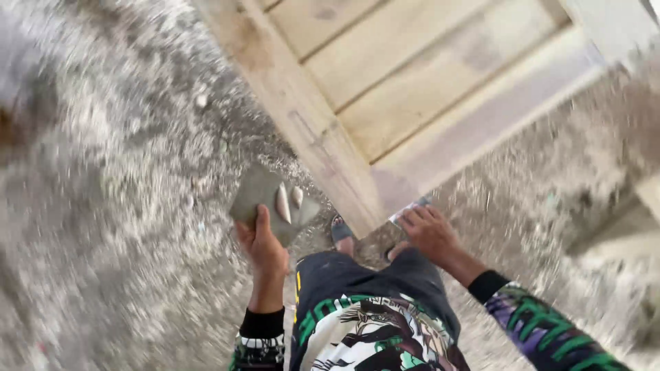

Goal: Applying wood filler and sanding gaps on a wooden door.

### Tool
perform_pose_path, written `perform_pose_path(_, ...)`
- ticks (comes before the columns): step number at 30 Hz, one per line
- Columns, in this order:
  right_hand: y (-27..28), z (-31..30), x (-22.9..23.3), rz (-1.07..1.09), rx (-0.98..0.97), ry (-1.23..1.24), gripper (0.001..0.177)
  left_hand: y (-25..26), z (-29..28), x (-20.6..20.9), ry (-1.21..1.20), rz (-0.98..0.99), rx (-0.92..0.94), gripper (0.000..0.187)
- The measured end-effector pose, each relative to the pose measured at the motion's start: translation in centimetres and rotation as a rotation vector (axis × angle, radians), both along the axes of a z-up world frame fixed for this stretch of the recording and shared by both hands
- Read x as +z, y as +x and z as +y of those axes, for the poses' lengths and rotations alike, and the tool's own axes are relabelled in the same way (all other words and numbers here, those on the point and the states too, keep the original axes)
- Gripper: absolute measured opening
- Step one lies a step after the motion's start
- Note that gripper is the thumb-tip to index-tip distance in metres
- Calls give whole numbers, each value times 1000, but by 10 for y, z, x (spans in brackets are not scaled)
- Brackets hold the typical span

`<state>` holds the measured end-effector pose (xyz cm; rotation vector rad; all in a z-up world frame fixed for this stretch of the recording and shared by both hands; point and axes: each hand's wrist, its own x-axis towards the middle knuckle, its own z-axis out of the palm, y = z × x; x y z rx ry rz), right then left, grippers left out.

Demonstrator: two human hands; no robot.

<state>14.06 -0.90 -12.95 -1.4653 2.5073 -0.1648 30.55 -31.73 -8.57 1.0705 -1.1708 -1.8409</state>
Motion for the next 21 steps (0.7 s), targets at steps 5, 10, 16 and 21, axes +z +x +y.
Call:
perform_pose_path(5, 12, 15, 2, -181, -251, -41, 61, -50, -27, 31, -15, -15, -177, 42)
perform_pose_path(10, 46, 14, -64, -621, -1121, -738, 61, -75, -52, 36, -87, -104, -326, 35)
perform_pose_path(16, 90, -31, -189, -1333, -1546, -1643, 36, -112, -32, 90, -52, -229, -505, 40)
perform_pose_path(21, 81, -60, -207, -1471, -1594, -1551, 28, -117, -21, 106, -155, -118, -761, 43)
